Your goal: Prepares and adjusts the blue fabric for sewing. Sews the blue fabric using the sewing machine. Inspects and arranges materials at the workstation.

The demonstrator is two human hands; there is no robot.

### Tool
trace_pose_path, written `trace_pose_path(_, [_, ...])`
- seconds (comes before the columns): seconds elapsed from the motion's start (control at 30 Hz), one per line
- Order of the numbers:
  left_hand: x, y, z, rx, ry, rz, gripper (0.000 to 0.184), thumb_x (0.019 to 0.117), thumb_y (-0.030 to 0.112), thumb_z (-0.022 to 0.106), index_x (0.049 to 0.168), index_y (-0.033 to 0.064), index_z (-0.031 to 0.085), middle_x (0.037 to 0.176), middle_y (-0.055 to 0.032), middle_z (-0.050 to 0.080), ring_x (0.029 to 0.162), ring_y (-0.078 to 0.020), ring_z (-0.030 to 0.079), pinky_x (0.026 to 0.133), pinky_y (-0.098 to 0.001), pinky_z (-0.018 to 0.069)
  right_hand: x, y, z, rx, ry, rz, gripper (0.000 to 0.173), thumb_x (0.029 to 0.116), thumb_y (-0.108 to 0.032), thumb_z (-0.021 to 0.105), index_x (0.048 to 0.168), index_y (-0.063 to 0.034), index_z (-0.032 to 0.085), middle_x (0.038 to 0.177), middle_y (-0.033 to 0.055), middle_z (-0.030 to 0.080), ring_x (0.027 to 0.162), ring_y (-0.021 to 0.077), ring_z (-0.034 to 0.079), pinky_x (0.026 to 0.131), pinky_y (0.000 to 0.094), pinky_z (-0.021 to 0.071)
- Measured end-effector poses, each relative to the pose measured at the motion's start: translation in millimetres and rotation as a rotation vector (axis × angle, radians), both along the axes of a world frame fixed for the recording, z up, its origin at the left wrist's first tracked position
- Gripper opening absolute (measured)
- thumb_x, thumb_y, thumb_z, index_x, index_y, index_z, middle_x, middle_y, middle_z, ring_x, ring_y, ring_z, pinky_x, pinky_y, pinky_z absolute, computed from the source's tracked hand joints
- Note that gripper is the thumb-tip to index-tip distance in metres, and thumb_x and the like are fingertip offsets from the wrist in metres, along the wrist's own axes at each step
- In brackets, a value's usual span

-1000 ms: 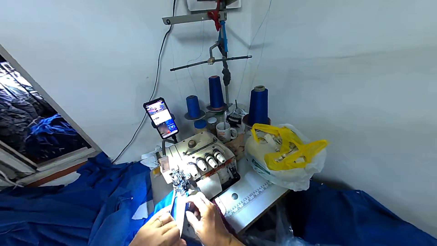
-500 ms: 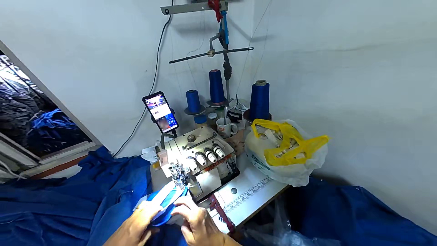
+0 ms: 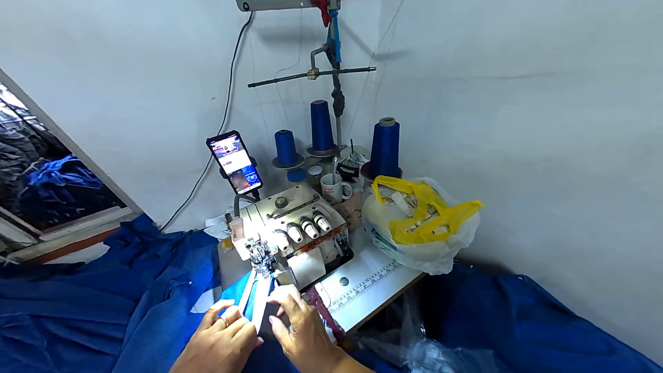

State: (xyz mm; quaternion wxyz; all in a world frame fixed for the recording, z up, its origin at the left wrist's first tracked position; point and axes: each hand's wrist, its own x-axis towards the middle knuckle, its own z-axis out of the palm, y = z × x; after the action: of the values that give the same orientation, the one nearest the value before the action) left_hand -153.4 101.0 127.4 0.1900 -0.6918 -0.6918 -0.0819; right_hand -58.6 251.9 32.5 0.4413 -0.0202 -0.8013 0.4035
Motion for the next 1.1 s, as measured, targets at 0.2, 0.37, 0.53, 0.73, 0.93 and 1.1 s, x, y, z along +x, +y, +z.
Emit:
trace_pose_path(0.2, [16.9,9.0,-12.0,-0.054,-0.055,-0.085,0.028,0.1025,0.017,0.053,0.082,0.0053,0.068,0.078,-0.0084,0.069,0.09,-0.0282,0.068,0.104,-0.0434,0.0444,-1.9,5.7,-6.4,0.017,-0.018,0.007,0.027,0.0876,-0.001,0.065,0.111,-0.0043,0.077,0.101,0.0158,0.069,0.093,0.025,0.07,0.081,0.0371,0.0595])
trace_pose_path(0.37, [15.7,10.6,-24.3,-0.051,-0.088,-0.099,0.029,0.1042,0.018,0.052,0.083,0.0064,0.067,0.079,-0.0068,0.069,0.091,-0.0262,0.066,0.104,-0.0427,0.0424,12.9,7.4,-21.6,0.13,0.041,0.038,0.02,0.093,-0.008,0.064,0.105,-0.0101,0.079,0.095,0.0111,0.071,0.091,0.0227,0.07,0.078,0.035,0.0584])
trace_pose_path(0.53, [8.6,17.8,-37.1,0.024,-0.125,-0.068,0.029,0.1047,0.021,0.05,0.088,0.0104,0.071,0.085,-0.0023,0.073,0.089,-0.0213,0.067,0.102,-0.0456,0.0393,13.8,9.5,-24.0,0.18,0.051,0.02,0.018,0.0937,-0.008,0.062,0.098,-0.0097,0.079,0.091,0.0101,0.071,0.086,0.0229,0.069,0.074,0.0352,0.0573])
trace_pose_path(0.73, [-30.6,32.8,-36.4,0.155,-0.087,-0.029,0.042,0.1058,0.04,0.045,0.086,0.0155,0.072,0.078,-0.0002,0.068,0.08,-0.0185,0.066,0.094,-0.0491,0.0431,-10.1,21.4,-6.5,0.144,-0.008,-0.037,0.015,0.0922,-0.007,0.064,0.095,-0.01,0.079,0.083,0.0086,0.067,0.08,0.022,0.068,0.07,0.0369,0.0566])
trace_pose_path(0.93, [-81.9,27.2,-14.6,0.081,-0.172,-0.021,0.043,0.1059,0.037,0.039,0.094,0.0144,0.074,0.09,0.0002,0.069,0.093,-0.0161,0.065,0.091,-0.0487,0.0424,-17.1,19.6,8.4,0.02,-0.107,-0.054,0.016,0.0946,-0.011,0.065,0.098,-0.0071,0.08,0.086,0.0113,0.071,0.083,0.0225,0.071,0.074,0.0386,0.0584])
trace_pose_path(1.1, [-59.2,23.9,-0.5,0.091,-0.22,-0.084,0.035,0.0993,0.037,0.051,0.083,0.0147,0.072,0.077,0.0006,0.065,0.081,-0.0151,0.064,0.095,-0.0471,0.0414,-22.0,16.3,9.2,-0.025,-0.121,-0.064,0.017,0.0927,-0.007,0.063,0.098,-0.0057,0.08,0.087,0.0135,0.071,0.082,0.025,0.071,0.073,0.0412,0.0583])
